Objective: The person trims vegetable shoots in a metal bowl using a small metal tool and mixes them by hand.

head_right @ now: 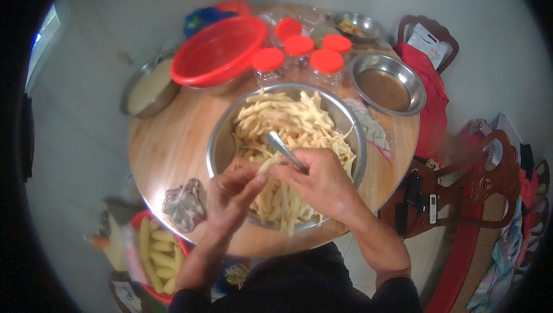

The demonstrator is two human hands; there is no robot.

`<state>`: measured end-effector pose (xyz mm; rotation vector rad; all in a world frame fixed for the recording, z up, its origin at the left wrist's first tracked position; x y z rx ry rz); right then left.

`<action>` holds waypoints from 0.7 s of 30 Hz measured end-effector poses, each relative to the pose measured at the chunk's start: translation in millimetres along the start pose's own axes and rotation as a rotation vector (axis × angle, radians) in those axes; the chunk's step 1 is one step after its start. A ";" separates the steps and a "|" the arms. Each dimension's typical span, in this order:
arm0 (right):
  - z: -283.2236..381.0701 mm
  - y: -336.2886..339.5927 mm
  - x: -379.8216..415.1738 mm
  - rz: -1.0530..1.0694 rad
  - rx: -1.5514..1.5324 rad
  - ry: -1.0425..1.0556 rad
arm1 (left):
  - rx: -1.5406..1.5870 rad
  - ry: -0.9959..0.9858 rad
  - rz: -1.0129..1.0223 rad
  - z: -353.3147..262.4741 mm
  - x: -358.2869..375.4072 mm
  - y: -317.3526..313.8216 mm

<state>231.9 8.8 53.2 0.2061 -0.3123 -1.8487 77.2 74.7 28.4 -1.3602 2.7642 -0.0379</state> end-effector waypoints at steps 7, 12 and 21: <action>-1.3 1.2 5.0 0.033 -0.072 -0.032 | 0.116 0.028 0.032 -0.5 -0.3 -2.6; -3.3 12.5 8.1 0.008 -0.214 -0.050 | 0.404 0.059 -0.047 10.0 -8.0 15.5; -19.9 47.1 16.6 -0.095 -0.350 -0.144 | 0.293 0.082 -0.158 11.6 -9.0 47.7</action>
Point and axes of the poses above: each hand's wrist, its own x-axis away from the middle knuckle, its own y-axis out of the back of the hand, z = x × y, the point moved 9 cm from there along -x, towards the middle knuckle, and after that the axes turned 2 degrees about x, right-handed, at the moved point
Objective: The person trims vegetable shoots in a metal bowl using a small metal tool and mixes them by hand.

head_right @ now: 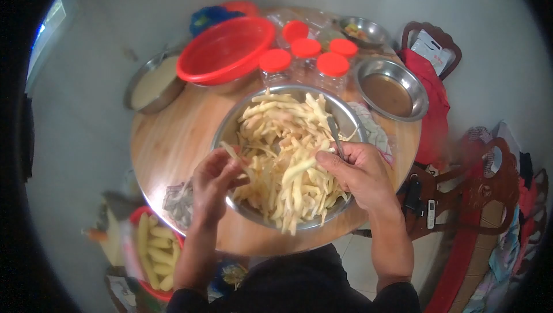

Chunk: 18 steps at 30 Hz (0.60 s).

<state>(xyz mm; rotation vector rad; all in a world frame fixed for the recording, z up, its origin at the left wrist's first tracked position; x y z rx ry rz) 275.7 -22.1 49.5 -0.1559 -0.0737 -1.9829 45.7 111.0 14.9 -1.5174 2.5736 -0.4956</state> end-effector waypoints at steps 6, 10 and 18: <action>8.4 -26.2 -2.1 0.138 0.046 -0.032 | -0.970 -0.514 0.101 -37.4 14.4 -26.9; 12.7 -40.9 -6.1 0.271 0.096 -0.054 | -0.388 -0.020 0.335 -23.3 16.2 -43.1; 12.6 -61.7 -26.0 0.300 0.274 -0.015 | -0.105 0.360 0.505 15.1 19.4 -46.0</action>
Point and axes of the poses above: each hand's wrist, its own x-axis away from the middle knuckle, its own y-axis out of the back of the hand, z = x × y, the point moved 9 cm from there along -x, towards the middle knuckle, and after that the axes turned 2 degrees about x, right-handed, at the moved point
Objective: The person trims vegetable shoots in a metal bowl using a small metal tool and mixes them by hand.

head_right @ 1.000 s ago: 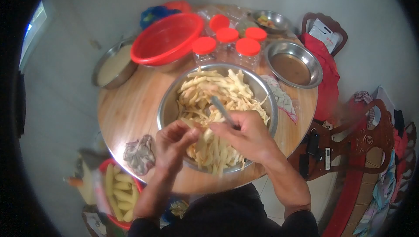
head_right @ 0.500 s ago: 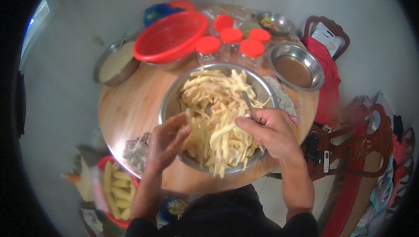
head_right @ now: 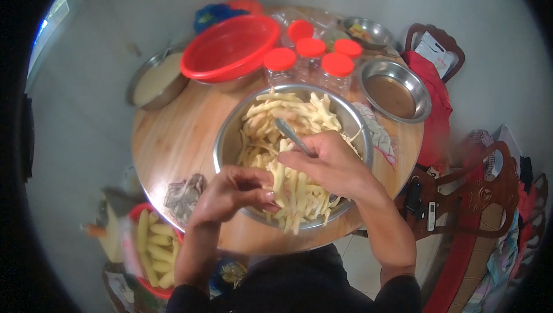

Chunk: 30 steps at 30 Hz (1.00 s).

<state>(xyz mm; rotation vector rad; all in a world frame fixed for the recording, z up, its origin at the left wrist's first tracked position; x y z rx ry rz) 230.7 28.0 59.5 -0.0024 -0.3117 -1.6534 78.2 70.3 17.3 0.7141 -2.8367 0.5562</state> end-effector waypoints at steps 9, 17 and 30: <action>26.6 3.6 28.8 -0.360 0.436 0.246 | 0.259 -0.045 -0.069 15.3 -8.4 8.2; 28.5 -26.2 63.1 -0.189 0.799 0.338 | 0.235 -0.122 -0.117 21.4 -6.2 20.0; 23.1 -36.9 70.3 -0.171 0.940 0.341 | -0.074 -0.137 -0.212 11.3 -2.7 14.2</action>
Point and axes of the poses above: each hand's wrist, its own x-axis away from the middle knuckle, its own y-axis out of the back of the hand, z = x × y, the point moved 9 cm from there along -x, towards the middle knuckle, and after that the axes turned 2 degrees about x, right-handed, at the moved point
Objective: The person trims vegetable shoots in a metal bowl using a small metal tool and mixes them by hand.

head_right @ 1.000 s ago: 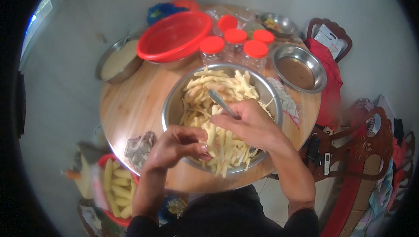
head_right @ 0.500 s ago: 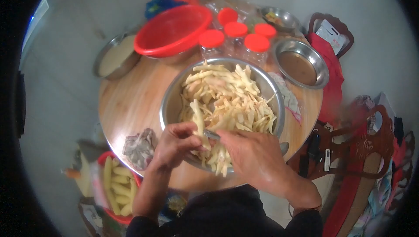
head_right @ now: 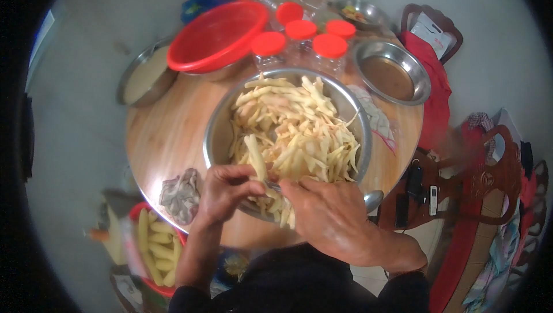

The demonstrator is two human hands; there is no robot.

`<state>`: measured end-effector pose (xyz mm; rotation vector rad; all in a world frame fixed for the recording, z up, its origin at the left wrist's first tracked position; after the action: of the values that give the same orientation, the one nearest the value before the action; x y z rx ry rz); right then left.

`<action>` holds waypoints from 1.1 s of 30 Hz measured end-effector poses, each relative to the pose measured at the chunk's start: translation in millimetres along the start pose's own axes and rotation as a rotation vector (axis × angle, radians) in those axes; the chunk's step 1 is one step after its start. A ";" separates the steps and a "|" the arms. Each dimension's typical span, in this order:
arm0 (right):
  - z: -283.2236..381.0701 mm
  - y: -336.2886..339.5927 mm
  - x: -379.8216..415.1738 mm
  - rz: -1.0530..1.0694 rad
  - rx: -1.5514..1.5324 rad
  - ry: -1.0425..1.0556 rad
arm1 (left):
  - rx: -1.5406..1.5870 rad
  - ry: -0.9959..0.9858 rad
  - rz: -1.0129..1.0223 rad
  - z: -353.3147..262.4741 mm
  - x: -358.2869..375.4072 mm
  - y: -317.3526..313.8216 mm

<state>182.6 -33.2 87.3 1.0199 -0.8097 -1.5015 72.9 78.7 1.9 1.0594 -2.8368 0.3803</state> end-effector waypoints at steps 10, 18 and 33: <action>-8.4 -10.9 -5.4 0.019 -0.086 -0.104 | -0.096 -0.018 0.064 9.4 -4.3 -4.2; -20.0 3.6 -24.0 -0.003 -0.144 -0.113 | -0.153 -0.077 0.032 -14.8 -1.9 -19.6; -61.4 -9.7 -35.5 0.152 -0.733 -0.360 | 0.125 0.100 0.212 -1.6 -3.4 -25.0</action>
<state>236.2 5.7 60.3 0.1438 -0.4887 -1.6786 91.9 63.0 7.8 0.7346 -2.8736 0.6173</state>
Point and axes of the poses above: each hand's wrist, its own x-axis away from the middle knuckle, its own y-axis out of the back of the hand, z = x × y, the point moved 9 cm from there along -x, towards the middle knuckle, and after that the axes turned 2 degrees about x, right-handed, at the moved point
